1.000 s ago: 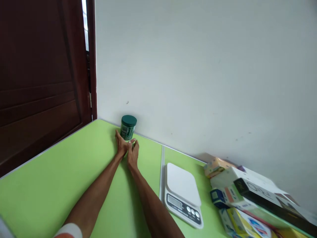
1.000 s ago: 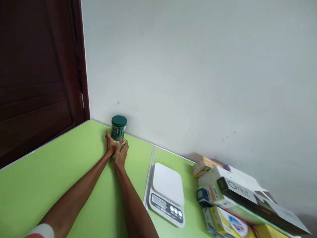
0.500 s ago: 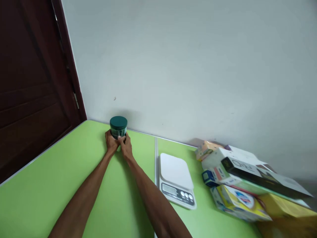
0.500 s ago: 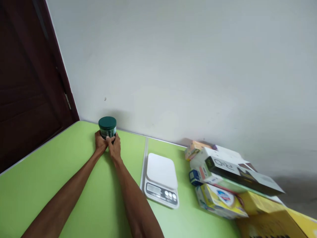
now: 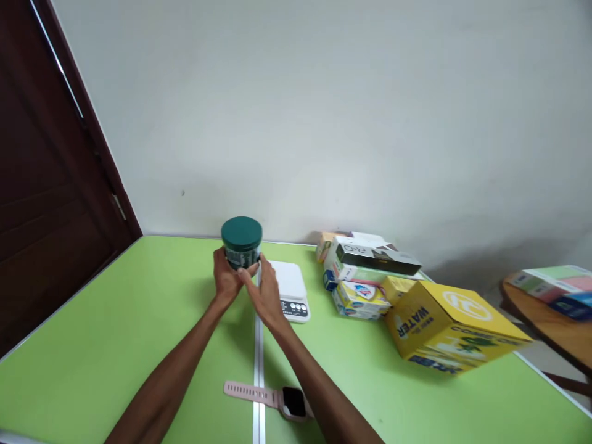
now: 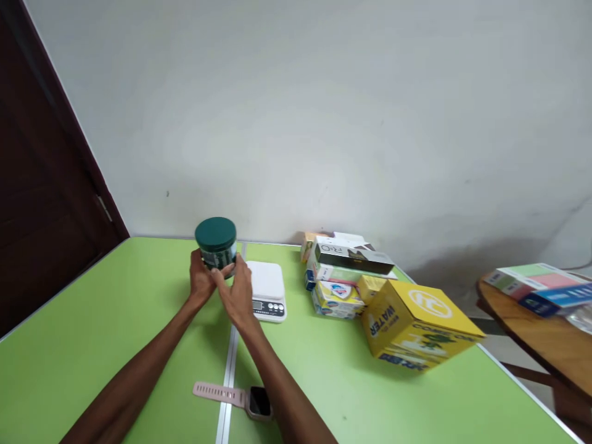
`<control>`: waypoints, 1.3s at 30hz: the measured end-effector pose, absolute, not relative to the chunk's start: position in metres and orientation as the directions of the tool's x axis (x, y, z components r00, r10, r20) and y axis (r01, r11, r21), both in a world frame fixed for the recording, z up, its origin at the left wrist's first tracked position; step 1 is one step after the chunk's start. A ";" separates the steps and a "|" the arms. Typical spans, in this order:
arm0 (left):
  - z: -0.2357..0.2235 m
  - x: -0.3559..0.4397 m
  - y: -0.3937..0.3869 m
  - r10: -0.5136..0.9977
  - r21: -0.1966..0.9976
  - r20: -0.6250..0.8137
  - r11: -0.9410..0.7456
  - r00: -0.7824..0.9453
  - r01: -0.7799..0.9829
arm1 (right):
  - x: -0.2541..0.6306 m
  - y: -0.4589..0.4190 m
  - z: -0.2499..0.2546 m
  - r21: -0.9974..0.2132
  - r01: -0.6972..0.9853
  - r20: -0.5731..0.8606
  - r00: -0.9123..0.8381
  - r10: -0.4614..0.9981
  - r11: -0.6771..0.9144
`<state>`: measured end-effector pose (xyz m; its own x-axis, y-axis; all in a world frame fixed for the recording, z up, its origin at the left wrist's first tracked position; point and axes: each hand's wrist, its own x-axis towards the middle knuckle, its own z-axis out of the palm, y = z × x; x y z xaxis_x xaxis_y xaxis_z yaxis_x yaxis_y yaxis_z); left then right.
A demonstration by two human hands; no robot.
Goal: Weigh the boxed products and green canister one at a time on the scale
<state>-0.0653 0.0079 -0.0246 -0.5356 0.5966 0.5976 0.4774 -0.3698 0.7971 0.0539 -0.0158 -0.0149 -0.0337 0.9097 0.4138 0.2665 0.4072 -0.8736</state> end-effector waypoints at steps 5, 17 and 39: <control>-0.028 0.009 0.014 0.654 0.778 0.594 -0.319 -0.469 0.541 | 0.121 -0.012 -0.025 -0.838 0.384 0.456 0.100 0.884 0.388; -0.047 0.045 0.020 0.768 0.790 0.504 -0.225 -0.394 0.570 | 0.155 -0.003 -0.053 -0.886 0.365 0.355 0.141 0.924 0.285; -0.083 -0.068 -0.030 0.878 0.930 0.268 -0.128 -0.396 0.345 | 0.216 -0.034 -0.106 -0.926 0.291 0.313 0.229 0.922 0.242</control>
<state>-0.0676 -0.0304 -0.0832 -0.3960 0.8783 0.2677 0.3451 -0.1278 0.9298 0.2162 -0.0343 -0.1058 0.2289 0.9218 0.3128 0.2915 0.2417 -0.9255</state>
